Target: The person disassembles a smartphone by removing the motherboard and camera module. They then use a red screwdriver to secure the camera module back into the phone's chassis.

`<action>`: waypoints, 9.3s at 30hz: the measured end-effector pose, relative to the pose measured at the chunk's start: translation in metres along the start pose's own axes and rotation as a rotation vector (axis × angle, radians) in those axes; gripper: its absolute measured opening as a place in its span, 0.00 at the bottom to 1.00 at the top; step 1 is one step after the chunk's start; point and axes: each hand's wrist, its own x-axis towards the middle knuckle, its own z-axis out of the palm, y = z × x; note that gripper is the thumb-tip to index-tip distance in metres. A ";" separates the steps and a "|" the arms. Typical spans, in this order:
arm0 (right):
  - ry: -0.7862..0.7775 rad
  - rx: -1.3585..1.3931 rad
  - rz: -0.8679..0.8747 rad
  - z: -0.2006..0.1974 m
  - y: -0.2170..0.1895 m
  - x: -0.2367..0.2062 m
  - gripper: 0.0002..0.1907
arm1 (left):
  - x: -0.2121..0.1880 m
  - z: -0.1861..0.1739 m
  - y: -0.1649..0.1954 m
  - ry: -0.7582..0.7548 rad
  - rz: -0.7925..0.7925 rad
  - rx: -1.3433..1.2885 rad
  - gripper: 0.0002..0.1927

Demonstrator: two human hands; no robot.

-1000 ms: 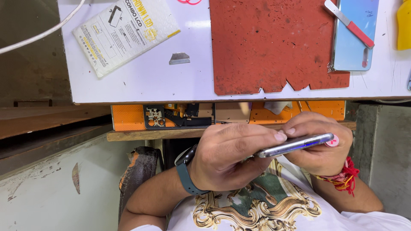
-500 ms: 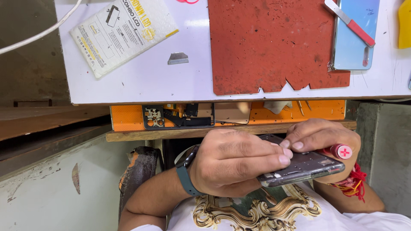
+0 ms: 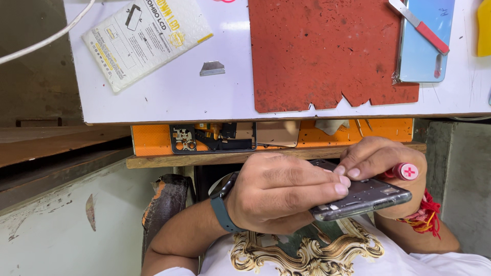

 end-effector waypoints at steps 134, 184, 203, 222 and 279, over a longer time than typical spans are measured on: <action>0.215 -0.293 0.046 0.003 0.001 -0.007 0.14 | -0.020 0.034 -0.016 0.214 -0.368 -0.257 0.16; 0.323 -0.442 0.232 0.032 -0.005 0.008 0.13 | -0.031 0.058 -0.021 0.369 -0.472 -0.197 0.14; 0.379 -0.358 0.301 0.037 -0.006 0.009 0.15 | -0.029 0.061 -0.018 0.383 -0.525 -0.133 0.13; 0.191 -0.132 0.316 0.006 0.002 0.004 0.15 | -0.038 0.065 -0.027 0.480 -0.703 -0.346 0.18; 0.332 -0.265 0.376 -0.024 0.019 0.056 0.17 | 0.067 -0.050 -0.111 -0.298 -0.674 0.095 0.45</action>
